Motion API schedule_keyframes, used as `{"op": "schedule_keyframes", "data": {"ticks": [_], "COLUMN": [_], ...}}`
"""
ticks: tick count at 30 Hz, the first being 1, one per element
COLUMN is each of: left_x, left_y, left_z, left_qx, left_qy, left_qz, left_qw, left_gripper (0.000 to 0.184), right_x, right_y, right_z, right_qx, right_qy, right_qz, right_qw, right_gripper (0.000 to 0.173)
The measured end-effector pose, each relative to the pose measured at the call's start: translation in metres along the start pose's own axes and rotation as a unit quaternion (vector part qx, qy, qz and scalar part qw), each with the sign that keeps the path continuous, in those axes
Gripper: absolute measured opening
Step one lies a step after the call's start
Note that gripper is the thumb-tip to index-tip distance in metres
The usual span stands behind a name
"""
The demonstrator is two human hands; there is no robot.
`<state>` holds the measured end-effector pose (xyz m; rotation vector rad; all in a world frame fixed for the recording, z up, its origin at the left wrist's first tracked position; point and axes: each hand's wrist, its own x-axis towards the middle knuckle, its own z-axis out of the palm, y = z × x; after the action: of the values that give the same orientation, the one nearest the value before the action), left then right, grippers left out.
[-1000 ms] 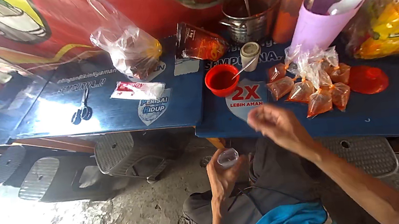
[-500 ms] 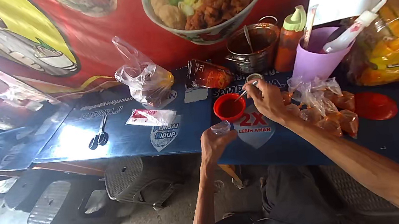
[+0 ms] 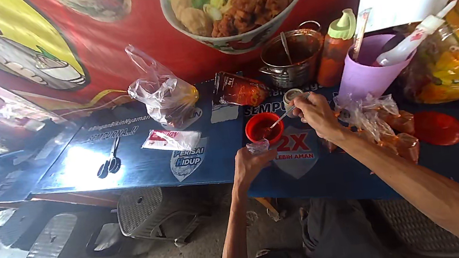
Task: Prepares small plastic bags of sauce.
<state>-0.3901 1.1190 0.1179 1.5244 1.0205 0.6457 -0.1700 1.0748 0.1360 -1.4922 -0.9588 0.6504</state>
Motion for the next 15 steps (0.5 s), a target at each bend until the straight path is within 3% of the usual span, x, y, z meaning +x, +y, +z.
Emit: {"op": "schedule_keyframes", "data": {"ticks": [15], "left_x": [0.003], "left_y": [0.002], "left_z": [0.002], "left_qx": [0.003], "left_qy": [-0.014], "left_qz": [0.005], "left_qw": [1.000], "left_gripper": [0.031], "right_x": [-0.010], "right_y": [-0.028], "right_z": [-0.004], "right_qx": [0.034], "right_qy": [-0.032], "right_qz": [-0.045], "right_qw": [0.998], "right_gripper": [0.024]}}
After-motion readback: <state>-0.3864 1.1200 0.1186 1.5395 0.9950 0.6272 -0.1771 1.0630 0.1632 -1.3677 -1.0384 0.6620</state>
